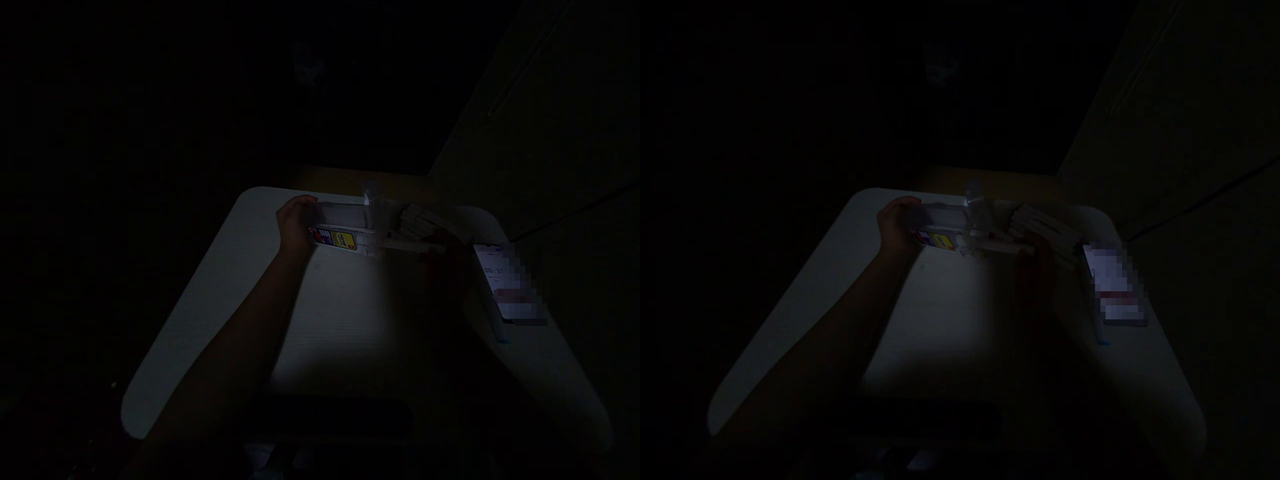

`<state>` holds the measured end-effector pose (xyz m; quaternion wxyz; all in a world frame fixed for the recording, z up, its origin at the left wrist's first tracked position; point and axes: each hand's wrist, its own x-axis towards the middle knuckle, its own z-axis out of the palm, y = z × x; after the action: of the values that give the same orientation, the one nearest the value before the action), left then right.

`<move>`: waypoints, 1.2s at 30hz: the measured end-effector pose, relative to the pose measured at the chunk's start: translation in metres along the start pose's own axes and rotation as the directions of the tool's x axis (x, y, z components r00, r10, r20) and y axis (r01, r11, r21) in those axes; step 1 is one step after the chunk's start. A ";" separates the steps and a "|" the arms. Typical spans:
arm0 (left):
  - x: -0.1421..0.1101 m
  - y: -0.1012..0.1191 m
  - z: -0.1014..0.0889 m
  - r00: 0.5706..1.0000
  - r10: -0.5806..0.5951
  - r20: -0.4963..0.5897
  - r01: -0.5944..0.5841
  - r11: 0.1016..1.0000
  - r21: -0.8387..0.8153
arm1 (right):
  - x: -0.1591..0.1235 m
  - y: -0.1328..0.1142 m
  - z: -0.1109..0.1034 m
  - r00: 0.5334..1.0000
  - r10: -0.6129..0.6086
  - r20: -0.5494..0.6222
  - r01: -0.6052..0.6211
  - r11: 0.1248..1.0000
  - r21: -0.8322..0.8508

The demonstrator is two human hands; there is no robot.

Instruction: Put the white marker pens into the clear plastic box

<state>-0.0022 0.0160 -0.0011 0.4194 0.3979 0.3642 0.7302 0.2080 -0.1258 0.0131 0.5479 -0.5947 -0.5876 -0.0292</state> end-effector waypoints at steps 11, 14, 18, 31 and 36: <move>-0.001 0.002 0.000 1.000 0.000 0.019 0.000 0.999 0.034 | 0.001 -0.009 0.004 0.951 -0.005 0.308 0.003 1.000 0.008; -0.001 0.001 0.000 1.000 -0.009 0.020 0.008 1.000 0.026 | 0.002 -0.009 0.006 0.941 -0.033 0.337 0.030 0.999 0.014; 0.001 -0.003 -0.003 1.000 0.004 0.031 -0.005 1.000 0.028 | 0.003 0.000 0.009 0.943 -0.063 0.327 0.067 0.998 -0.003; -0.002 0.001 -0.001 0.999 -0.004 0.044 0.000 0.997 0.078 | 0.005 0.006 0.013 0.926 -0.074 0.371 0.091 0.995 -0.029; -0.003 0.004 0.001 0.999 -0.028 0.045 0.026 0.999 0.044 | 0.005 0.005 0.014 0.909 -0.041 0.415 0.063 0.997 -0.040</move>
<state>-0.0011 0.0122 0.0019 0.4287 0.4186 0.3756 0.7070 0.2051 -0.1112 0.0082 0.3943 -0.5858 -0.7049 0.0674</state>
